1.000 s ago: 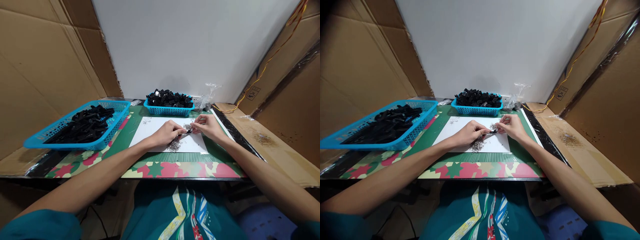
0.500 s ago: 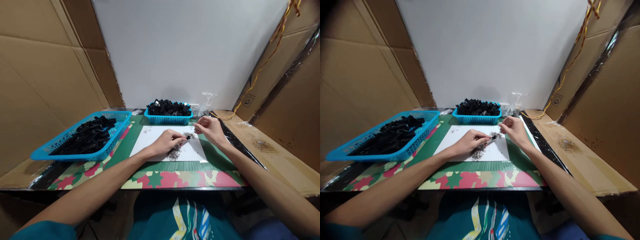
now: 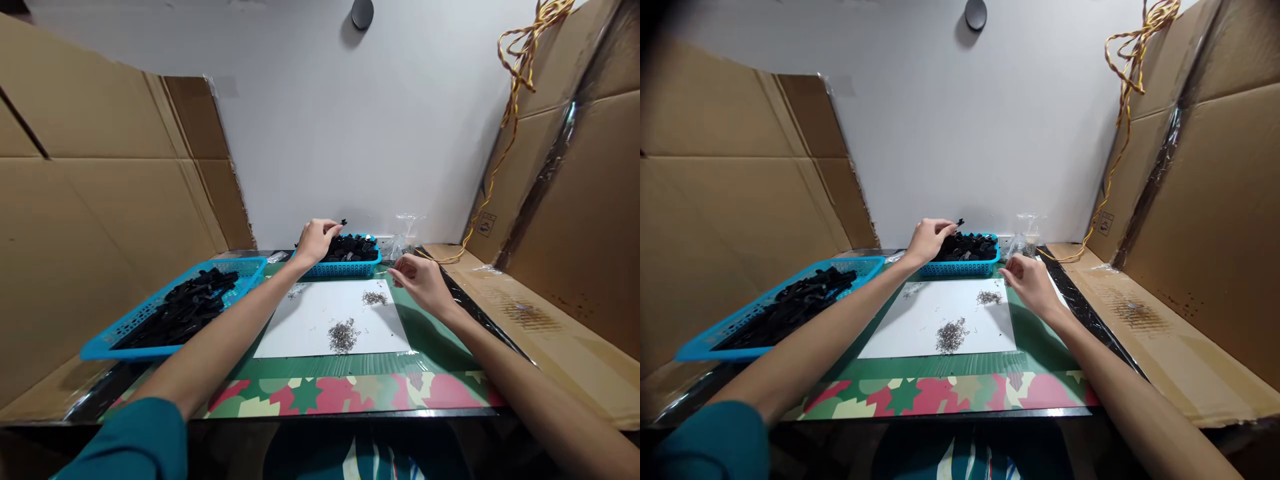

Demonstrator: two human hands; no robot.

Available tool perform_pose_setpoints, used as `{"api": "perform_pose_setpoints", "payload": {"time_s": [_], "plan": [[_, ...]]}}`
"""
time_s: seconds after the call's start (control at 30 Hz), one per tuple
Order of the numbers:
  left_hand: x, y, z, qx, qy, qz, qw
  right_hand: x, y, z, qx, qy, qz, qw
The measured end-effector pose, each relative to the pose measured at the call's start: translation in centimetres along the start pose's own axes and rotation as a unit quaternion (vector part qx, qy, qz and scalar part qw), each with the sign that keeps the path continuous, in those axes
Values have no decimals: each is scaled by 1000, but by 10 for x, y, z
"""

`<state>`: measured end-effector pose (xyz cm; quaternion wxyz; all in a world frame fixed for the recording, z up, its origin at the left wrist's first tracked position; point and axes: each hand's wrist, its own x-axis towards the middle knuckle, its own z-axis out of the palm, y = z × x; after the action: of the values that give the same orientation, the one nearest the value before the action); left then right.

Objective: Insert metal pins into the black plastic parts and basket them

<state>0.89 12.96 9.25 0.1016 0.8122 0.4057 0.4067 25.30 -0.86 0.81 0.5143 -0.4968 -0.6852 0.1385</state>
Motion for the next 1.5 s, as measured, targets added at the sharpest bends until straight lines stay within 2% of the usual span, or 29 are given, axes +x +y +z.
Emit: {"api": "perform_pose_setpoints", "payload": {"time_s": [0.07,0.13,0.23,0.4,0.53,0.63,0.7,0.77,0.9,0.93,1.0,1.1,1.17,1.23,1.37,1.5], "plan": [[24,2,6,102,-3,15,995,0,-1,0,-14,-12,-12,1000],[43,1,15,203,-39,19,978,0,-1,-1,-22,-17,-14,1000],[59,-6,28,251,-88,18,964,2,0,-4,-21,-11,-11,1000],[61,-12,36,278,-126,29,952,4,-1,-9,-10,-10,-5,1000],[57,-10,31,281,-144,28,948,4,-3,-11,1,-14,2,1000],[58,-13,13,278,-145,11,949,5,-1,-12,10,-22,7,1000],[60,-20,-8,278,-135,-9,951,6,2,-13,1,-32,7,999],[59,-32,-38,280,-124,-33,951,6,4,-14,-24,-46,11,999],[46,-66,-112,293,-137,-93,942,4,7,-12,-83,-74,19,994],[39,-75,-131,304,-176,-123,928,3,7,-11,-101,-82,17,991],[20,-93,-164,314,-290,-177,887,1,9,-8,-141,-100,8,985],[-14,-114,-198,301,-361,-213,857,-1,14,-5,-187,-125,14,974],[-37,-125,-208,301,-365,-217,854,-2,17,-4,-208,-144,22,967],[-57,-132,-210,313,-354,-216,854,-3,19,-3,-221,-157,30,962],[-81,-141,-195,345,-332,-220,850,-4,20,-2,-228,-173,29,958],[-86,-142,-176,376,-310,-222,844,-5,22,-3,-219,-192,37,956]]}}
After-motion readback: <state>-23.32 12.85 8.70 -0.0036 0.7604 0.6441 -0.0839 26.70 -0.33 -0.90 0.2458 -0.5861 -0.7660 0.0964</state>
